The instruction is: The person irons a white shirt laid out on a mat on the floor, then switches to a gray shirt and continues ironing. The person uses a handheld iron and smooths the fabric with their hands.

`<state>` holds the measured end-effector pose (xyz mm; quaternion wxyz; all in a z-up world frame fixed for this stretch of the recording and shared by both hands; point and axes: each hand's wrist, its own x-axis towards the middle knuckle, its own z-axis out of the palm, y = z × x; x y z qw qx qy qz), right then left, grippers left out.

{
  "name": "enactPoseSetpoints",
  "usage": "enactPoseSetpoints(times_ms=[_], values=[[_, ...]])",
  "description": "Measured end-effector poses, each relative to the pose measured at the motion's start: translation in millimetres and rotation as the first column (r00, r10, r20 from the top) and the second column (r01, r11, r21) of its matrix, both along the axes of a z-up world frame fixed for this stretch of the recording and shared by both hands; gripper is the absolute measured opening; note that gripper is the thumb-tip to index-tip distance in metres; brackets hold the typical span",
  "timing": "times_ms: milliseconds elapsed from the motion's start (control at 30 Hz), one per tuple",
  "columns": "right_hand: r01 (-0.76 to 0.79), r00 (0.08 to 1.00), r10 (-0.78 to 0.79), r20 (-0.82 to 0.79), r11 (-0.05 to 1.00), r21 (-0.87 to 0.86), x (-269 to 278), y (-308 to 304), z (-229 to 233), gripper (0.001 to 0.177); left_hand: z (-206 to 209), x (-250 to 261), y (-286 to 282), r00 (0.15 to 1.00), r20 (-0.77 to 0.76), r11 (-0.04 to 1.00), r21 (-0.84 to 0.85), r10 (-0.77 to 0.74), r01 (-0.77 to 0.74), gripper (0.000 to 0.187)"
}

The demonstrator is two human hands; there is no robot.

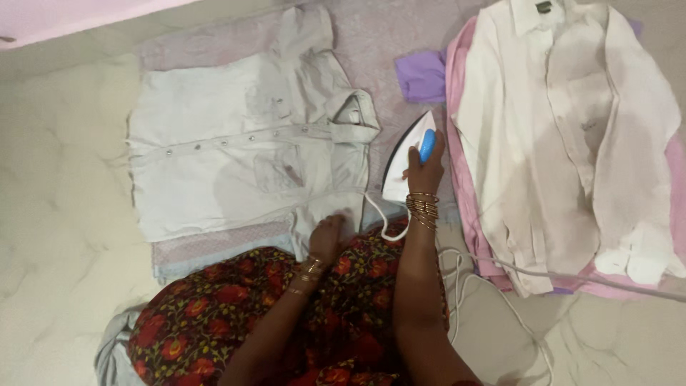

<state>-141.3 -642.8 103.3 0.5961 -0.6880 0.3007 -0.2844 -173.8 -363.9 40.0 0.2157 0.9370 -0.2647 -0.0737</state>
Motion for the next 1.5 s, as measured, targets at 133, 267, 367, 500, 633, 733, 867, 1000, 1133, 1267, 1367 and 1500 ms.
enactPoseSetpoints(times_ms=[133, 267, 367, 500, 633, 733, 867, 1000, 1133, 1267, 1367, 1500], values=[[0.01, 0.999, -0.01, -0.043, 1.0, 0.004, -3.6, 3.3, -0.7, 0.071, -13.9, 26.5, -47.9, 0.99, -0.135, 0.981, 0.194, 0.034, -0.008, 0.051], [0.031, 0.999, -0.03, 0.032, 0.999, -0.032, -9.7, -0.4, -3.7, 0.07, -30.3, 46.6, -77.8, 0.935, -0.351, 0.939, 0.301, -0.056, 0.169, 0.035], [0.052, 0.996, -0.048, 0.078, 0.997, -0.053, -10.1, -1.4, -5.4, 0.069, -28.9, 40.7, -80.3, 0.921, -0.298, 0.948, 0.118, -0.251, 0.297, 0.034], [0.048, 0.999, -0.049, 0.017, 0.999, 0.025, -5.3, -4.4, -4.1, 0.072, -20.1, 41.6, -75.0, 0.917, -0.363, 0.962, 0.262, 0.165, -0.069, 0.042], [0.033, 0.999, -0.032, -0.041, 0.999, 0.037, -0.1, -1.3, -1.0, 0.07, -39.2, 47.1, -71.8, 0.929, -0.341, 0.977, 0.2, 0.145, -0.079, 0.04], [0.021, 0.999, -0.022, 0.031, 1.0, 0.021, 0.9, -2.9, 0.9, 0.072, -66.5, 57.7, -69.3, 0.933, -0.359, 0.992, 0.127, 0.032, 0.015, 0.036], [0.011, 1.0, -0.011, 0.005, 1.0, 0.021, 1.0, 0.3, 5.5, 0.071, -84.8, 57.6, -53.2, 0.932, -0.352, 0.996, 0.004, -0.082, 0.089, 0.028], [-0.049, 0.999, 0.049, 0.015, 0.999, 0.006, 1.0, 13.2, 19.6, 0.069, -67.5, 31.1, -27.7, 0.965, -0.236, 0.965, -0.255, -0.115, 0.053, 0.023], [-0.234, 0.971, 0.234, 0.055, 0.972, -0.015, 8.9, 34.6, 36.2, 0.069, -40.6, 9.4, 23.4, 1.0, 0.004, 0.996, -0.087, -0.001, 0.002, 0.035], [-0.449, 0.893, 0.451, -0.001, 0.888, -0.098, 21.0, 77.5, 42.2, 0.068, -29.6, -2.1, 86.8, 0.966, 0.248, 0.978, 0.173, 0.071, -0.116, 0.06], [-0.557, 0.829, 0.545, -0.123, 0.824, -0.099, 33.2, 114.2, 33.8, 0.071, -38.1, -10.3, 111.6, 0.993, -0.104, 0.918, 0.396, 0.058, -0.013, 0.058], [-0.647, 0.749, 0.631, -0.199, 0.763, -0.015, 39.8, 144.3, 5.7, 0.071, -57.9, -24.9, 112.3, 0.999, 0.038, 0.916, 0.402, 0.003, -0.018, 0.046]])
